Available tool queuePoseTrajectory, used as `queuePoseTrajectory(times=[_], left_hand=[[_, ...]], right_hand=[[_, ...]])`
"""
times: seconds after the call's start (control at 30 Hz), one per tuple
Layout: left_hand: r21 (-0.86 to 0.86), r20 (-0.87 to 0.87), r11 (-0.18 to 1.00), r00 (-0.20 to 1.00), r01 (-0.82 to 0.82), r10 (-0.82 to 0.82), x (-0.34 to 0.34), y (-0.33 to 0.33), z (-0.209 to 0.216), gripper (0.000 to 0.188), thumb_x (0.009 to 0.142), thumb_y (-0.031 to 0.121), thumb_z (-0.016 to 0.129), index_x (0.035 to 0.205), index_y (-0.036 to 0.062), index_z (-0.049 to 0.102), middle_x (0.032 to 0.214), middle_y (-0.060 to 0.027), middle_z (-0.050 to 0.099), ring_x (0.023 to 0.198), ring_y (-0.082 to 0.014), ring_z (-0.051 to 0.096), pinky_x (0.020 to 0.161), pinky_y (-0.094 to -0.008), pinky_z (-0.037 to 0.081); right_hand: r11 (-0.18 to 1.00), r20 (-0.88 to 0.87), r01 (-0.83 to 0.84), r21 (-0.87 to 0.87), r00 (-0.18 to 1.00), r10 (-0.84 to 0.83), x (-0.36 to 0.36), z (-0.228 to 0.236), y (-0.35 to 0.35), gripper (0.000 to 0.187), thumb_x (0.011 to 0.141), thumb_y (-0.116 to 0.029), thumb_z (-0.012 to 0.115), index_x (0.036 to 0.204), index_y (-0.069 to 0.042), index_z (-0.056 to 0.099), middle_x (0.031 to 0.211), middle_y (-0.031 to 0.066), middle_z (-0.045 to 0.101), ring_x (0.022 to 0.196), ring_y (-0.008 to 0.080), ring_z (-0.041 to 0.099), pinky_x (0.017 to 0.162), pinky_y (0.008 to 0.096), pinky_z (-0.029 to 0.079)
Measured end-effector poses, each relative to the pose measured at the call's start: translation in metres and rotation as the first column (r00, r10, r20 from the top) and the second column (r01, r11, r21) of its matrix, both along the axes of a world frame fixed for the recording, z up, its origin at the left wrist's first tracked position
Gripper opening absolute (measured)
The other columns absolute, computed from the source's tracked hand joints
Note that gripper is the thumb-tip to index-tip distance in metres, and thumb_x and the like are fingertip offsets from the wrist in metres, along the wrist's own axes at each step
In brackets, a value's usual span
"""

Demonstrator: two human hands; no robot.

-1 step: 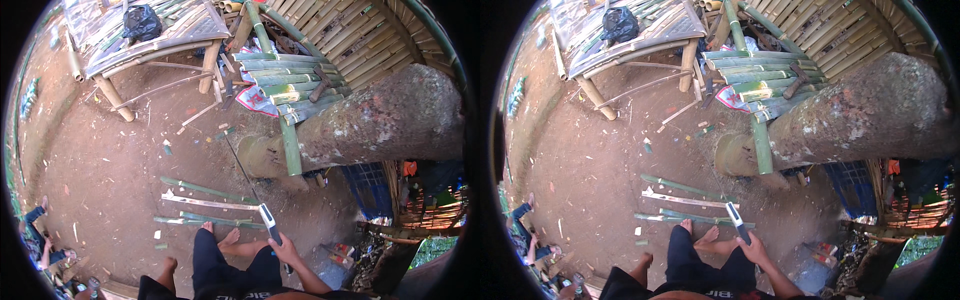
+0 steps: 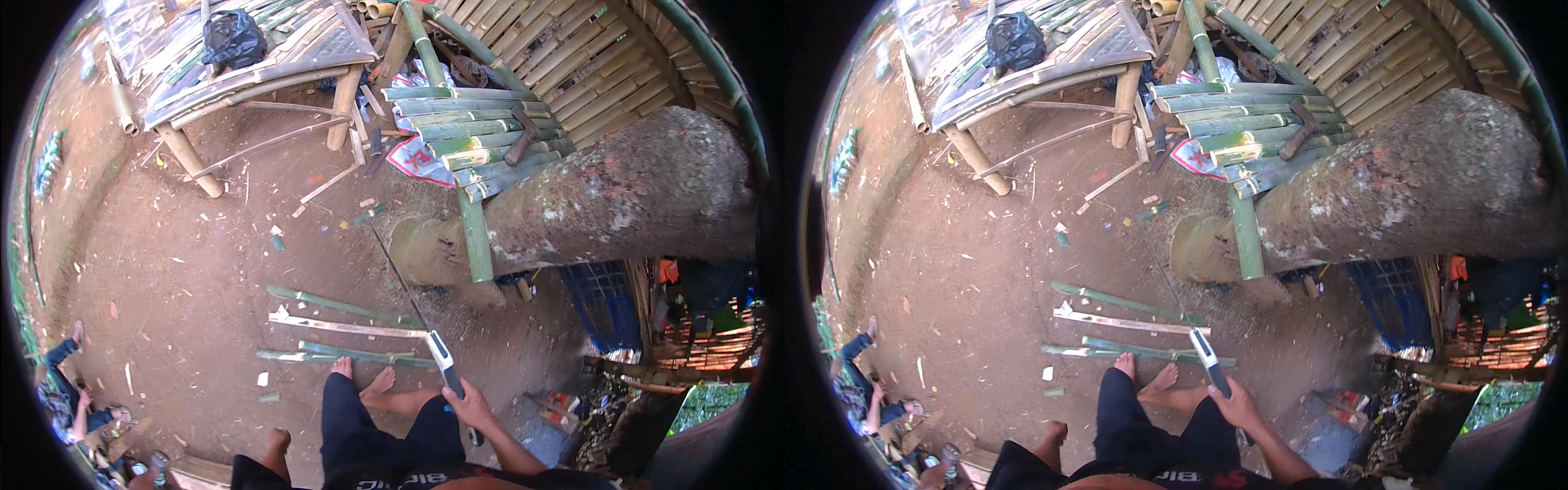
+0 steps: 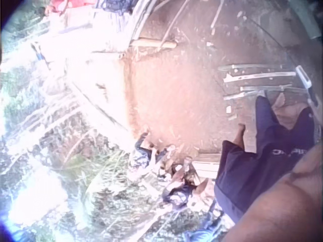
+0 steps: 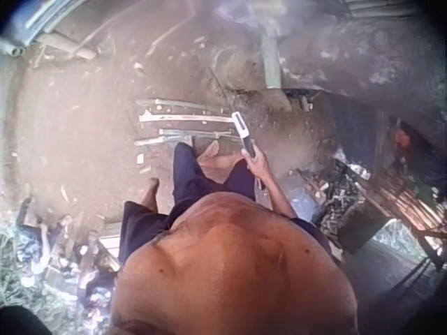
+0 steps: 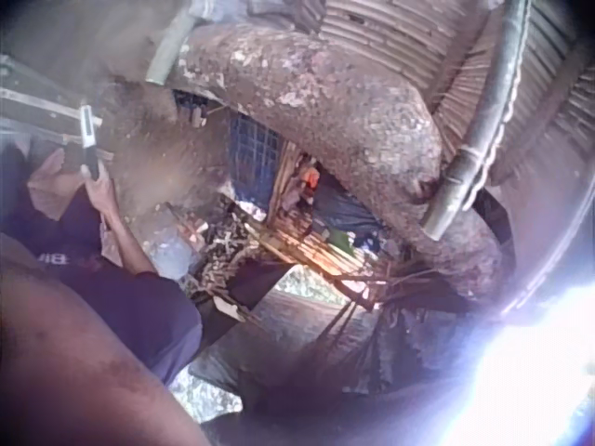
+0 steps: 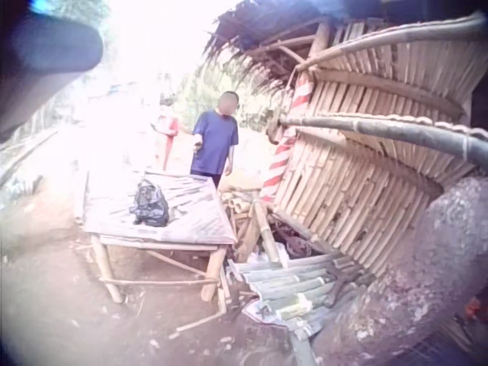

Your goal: The person uses a machete to split a long bamboo pole into smaller strips on a wooden workbench. They then use a hand saw to cut the bamboo strips into shorter pieces.

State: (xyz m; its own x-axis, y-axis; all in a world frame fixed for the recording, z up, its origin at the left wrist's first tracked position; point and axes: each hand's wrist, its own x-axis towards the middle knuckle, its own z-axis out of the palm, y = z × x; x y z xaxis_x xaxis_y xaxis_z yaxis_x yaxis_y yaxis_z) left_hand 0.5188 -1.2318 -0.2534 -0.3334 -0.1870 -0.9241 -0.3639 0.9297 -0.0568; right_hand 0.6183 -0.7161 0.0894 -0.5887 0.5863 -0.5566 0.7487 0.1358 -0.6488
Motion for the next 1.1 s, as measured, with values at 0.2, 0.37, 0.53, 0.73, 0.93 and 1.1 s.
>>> queuePoseTrajectory(times=[0.2, 0.37, 0.53, 0.73, 0.93, 1.1], left_hand=[[0.134, -0.081, 0.797, 0.795, -0.589, 0.602, 0.029, -0.088, 0.130, 0.018, 0.091, 0.016, 0.055, 0.101, 0.0038, 0.063, 0.073, -0.0062, 0.060, 0.057, -0.0174, 0.055, 0.049, -0.0318, 0.046], [0.453, 0.057, 0.467, 0.547, -0.759, 0.835, -0.048, 0.002, 0.184, 0.031, 0.095, 0.020, 0.056, 0.121, 0.0027, 0.055, 0.100, -0.0121, 0.066, 0.080, -0.0197, 0.065, 0.062, -0.0316, 0.053], [0.651, 0.082, 0.483, 0.687, -0.586, 0.722, -0.123, 0.105, 0.235, 0.038, 0.099, 0.029, 0.053, 0.126, 0.0023, 0.055, 0.113, -0.0138, 0.065, 0.093, -0.0218, 0.064, 0.075, -0.0342, 0.053], [0.652, 0.004, 0.566, 0.748, -0.505, 0.663, -0.150, 0.122, 0.252, 0.036, 0.099, 0.027, 0.050, 0.124, 0.0021, 0.055, 0.107, -0.0116, 0.065, 0.086, -0.0209, 0.063, 0.071, -0.0333, 0.052], [0.460, -0.011, 0.731, 0.820, -0.504, 0.573, -0.133, 0.097, 0.248, 0.034, 0.099, 0.022, 0.045, 0.125, 0.0021, 0.054, 0.104, -0.0118, 0.064, 0.081, -0.0212, 0.061, 0.064, -0.0318, 0.051], [0.400, -0.017, 0.779, 0.846, -0.482, 0.533, -0.114, 0.100, 0.238, 0.026, 0.095, 0.020, 0.052, 0.114, 0.0026, 0.058, 0.096, -0.0113, 0.065, 0.073, -0.0214, 0.061, 0.056, -0.0322, 0.047]], right_hand=[[0.996, 0.245, -0.075, -0.052, 0.966, 0.085, -0.022, 0.097, -0.027, 0.048, 0.091, -0.046, 0.061, 0.107, -0.001, 0.058, 0.087, 0.0227, 0.064, 0.085, 0.0350, 0.066, 0.073, 0.0417, 0.049], [0.981, 0.115, -0.193, 0.021, 0.975, 0.189, -0.040, 0.141, -0.033, 0.047, 0.092, -0.047, 0.057, 0.108, -0.002, 0.058, 0.092, 0.0235, 0.065, 0.090, 0.0402, 0.065, 0.077, 0.0457, 0.050], [0.978, 0.130, -0.201, 0.048, 0.972, 0.194, -0.047, 0.173, -0.034, 0.046, 0.094, -0.046, 0.055, 0.112, -0.004, 0.058, 0.096, 0.0238, 0.066, 0.095, 0.0422, 0.064, 0.078, 0.0472, 0.049], [0.980, -0.007, -0.143, 0.142, 0.989, 0.145, -0.031, 0.181, -0.033, 0.043, 0.094, -0.044, 0.054, 0.102, -0.002, 0.058, 0.082, 0.0222, 0.064, 0.082, 0.0405, 0.064, 0.069, 0.0458, 0.048], [0.987, -0.074, -0.030, 0.155, 0.996, 0.042, 0.007, 0.165, -0.023, 0.042, 0.094, -0.043, 0.055, 0.100, -0.001, 0.059, 0.083, 0.0227, 0.064, 0.083, 0.0413, 0.064, 0.070, 0.0464, 0.048], [0.993, -0.061, 0.020, 0.116, 0.998, -0.012, 0.026, 0.176, -0.007, 0.042, 0.095, -0.042, 0.055, 0.101, -0.001, 0.059, 0.084, 0.0229, 0.064, 0.085, 0.0419, 0.064, 0.070, 0.0466, 0.048]])
